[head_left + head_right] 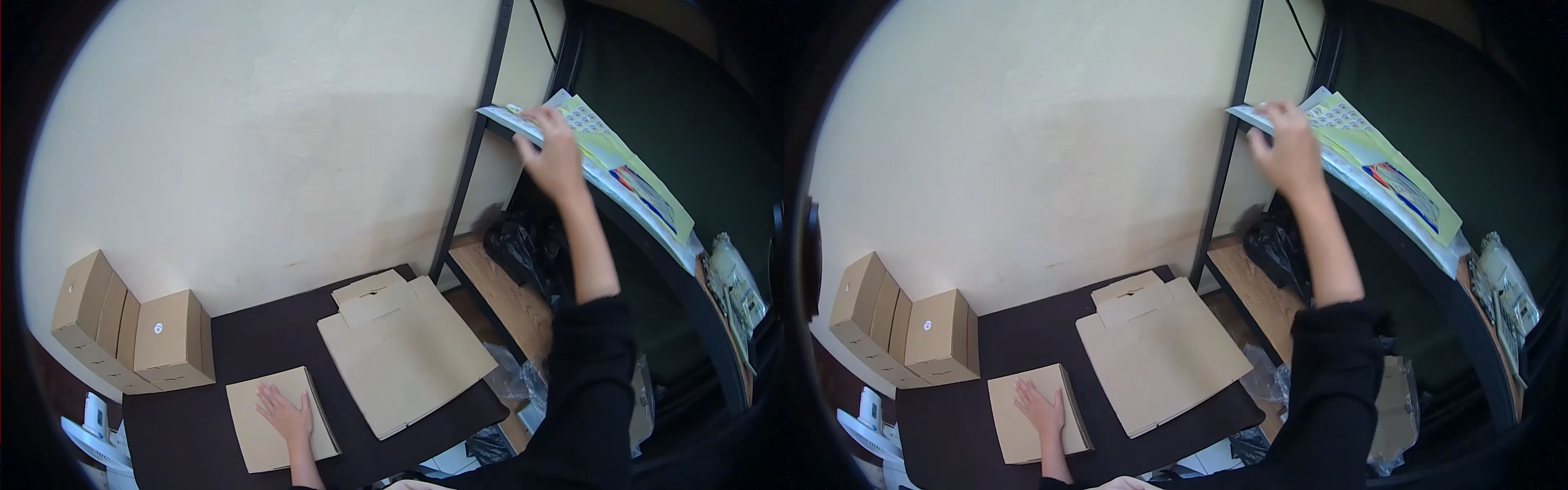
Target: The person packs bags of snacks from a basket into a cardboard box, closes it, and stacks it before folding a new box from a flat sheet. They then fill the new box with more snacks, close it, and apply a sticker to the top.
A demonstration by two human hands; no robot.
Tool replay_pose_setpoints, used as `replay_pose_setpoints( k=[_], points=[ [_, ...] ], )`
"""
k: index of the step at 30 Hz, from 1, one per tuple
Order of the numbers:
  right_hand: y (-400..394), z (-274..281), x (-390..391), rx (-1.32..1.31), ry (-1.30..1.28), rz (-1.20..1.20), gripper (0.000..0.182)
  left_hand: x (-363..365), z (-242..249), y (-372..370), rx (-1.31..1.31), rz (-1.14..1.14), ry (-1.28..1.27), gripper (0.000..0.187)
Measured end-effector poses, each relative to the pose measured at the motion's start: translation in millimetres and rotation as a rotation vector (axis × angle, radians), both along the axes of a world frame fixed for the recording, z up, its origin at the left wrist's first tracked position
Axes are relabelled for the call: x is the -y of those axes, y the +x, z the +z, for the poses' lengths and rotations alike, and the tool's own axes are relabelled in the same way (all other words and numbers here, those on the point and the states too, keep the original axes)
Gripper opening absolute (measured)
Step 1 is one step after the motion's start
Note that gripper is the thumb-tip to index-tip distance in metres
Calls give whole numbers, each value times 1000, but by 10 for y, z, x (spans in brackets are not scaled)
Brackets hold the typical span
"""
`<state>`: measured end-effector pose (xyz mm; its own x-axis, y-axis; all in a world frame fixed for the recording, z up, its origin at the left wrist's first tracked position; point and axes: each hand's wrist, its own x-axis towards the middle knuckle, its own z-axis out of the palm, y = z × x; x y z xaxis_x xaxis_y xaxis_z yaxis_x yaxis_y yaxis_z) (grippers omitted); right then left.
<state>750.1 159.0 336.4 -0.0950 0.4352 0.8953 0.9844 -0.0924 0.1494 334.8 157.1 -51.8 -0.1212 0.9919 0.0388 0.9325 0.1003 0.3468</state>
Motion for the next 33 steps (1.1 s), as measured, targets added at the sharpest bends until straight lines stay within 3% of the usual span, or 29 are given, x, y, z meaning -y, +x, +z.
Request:
replay_pose_setpoints(
  k=[3, 6, 8, 14, 18, 24, 33],
  points=[
    [591, 524, -133, -48, -38, -255, 25, -22, -33, 2, 4, -3, 7, 80],
    [1123, 846, -224, -149, -85, -365, 28, -44, -43, 17, -40, 1, -12, 81],
    [1539, 942, -361, -416, -257, -347, 29, -54, -45, 17, -44, 10, -9, 81],
    [2193, 874, -601, -538, -457, -615, 25, -122, 36, 13, -40, 35, -106, 87],
    [2434, 732, -714, -522, -622, -569, 24, -177, 111, 67, -53, 75, -209, 95],
    [2504, 588, -958, -555, -648, -534, 24, -243, 146, -29, -34, 31, -336, 106],
    [2604, 517, -1150, -565, -712, -540, 23, -248, 70, -23, -40, 56, -299, 107]
  ],
)
